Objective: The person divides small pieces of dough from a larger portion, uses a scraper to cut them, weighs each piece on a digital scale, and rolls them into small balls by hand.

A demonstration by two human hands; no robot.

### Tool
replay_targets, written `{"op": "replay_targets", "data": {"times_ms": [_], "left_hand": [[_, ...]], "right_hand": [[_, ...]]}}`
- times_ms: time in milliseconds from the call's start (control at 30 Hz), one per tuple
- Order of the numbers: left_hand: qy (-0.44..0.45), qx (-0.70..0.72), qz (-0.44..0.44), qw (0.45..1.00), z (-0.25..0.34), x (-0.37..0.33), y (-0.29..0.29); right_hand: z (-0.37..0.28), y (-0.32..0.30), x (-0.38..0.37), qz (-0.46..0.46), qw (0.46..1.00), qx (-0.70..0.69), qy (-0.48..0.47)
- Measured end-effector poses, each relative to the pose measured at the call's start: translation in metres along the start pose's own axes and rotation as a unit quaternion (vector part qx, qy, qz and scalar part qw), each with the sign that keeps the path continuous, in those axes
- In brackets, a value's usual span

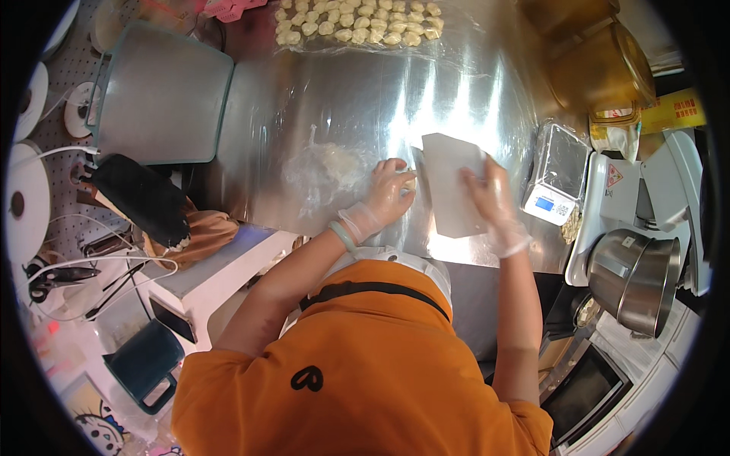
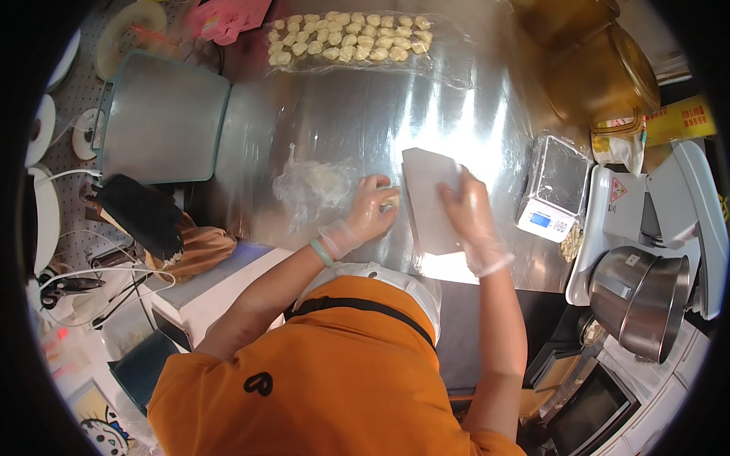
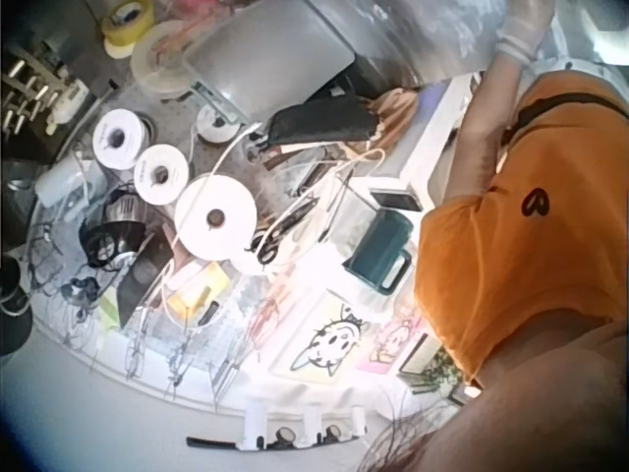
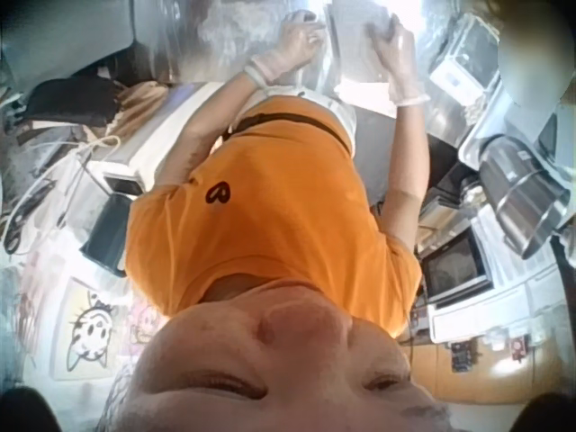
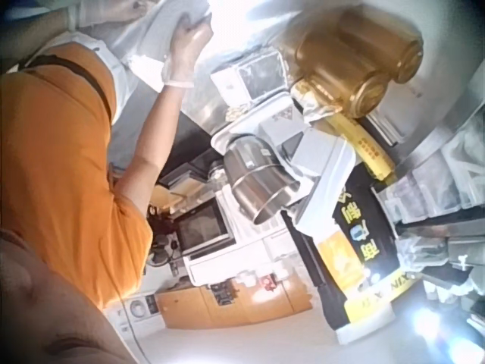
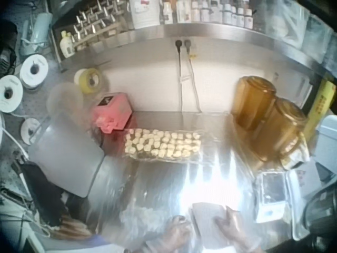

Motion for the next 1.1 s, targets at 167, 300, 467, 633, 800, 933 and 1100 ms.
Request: {"op": "replay_targets", "data": {"times_ms": [167, 300, 467, 633, 800, 933, 1100], "left_hand": [[-0.159, 0.293, -0.067, 0.94, 0.01, -0.026, -0.012], [-0.287, 0.713, -0.226, 0.599, 0.052, -0.033, 0.003], [-0.347, 0.604, -0.214, 0.685, 0.042, -0.026, 0.013], [-0.368, 0.539, -0.206, 0.729, 0.037, -0.032, 0.004], [-0.382, 0.555, -0.144, 0.725, 0.016, -0.029, 0.005], [-0.372, 0.621, -0.16, 0.671, 0.022, -0.034, -0.001], [-0.374, 0.541, -0.197, 0.727, 0.026, -0.032, 0.003]], "right_hand": [[0.013, -0.036, 0.027, 0.055, 0.955, -0.275, 0.096], [0.032, -0.033, 0.041, 0.05, 0.922, -0.363, 0.126], [0.046, -0.035, 0.054, 0.054, 0.91, -0.394, 0.116], [0.07, -0.044, 0.059, 0.09, 0.895, -0.422, 0.113], [0.107, -0.048, 0.062, 0.138, 0.907, -0.372, 0.142], [0.143, -0.037, 0.057, 0.147, 0.929, -0.296, 0.169], [0.165, -0.052, 0.052, 0.183, 0.964, -0.108, 0.157]]}}
Point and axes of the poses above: each hand's wrist, its own x-axis away from the middle knuckle, its own y-axis out of the palm, z = x × y, the point moved 6 cm from there along -x, towards the middle knuckle, and after that the axes turned 10 degrees about -x, right-handed, at the moved point
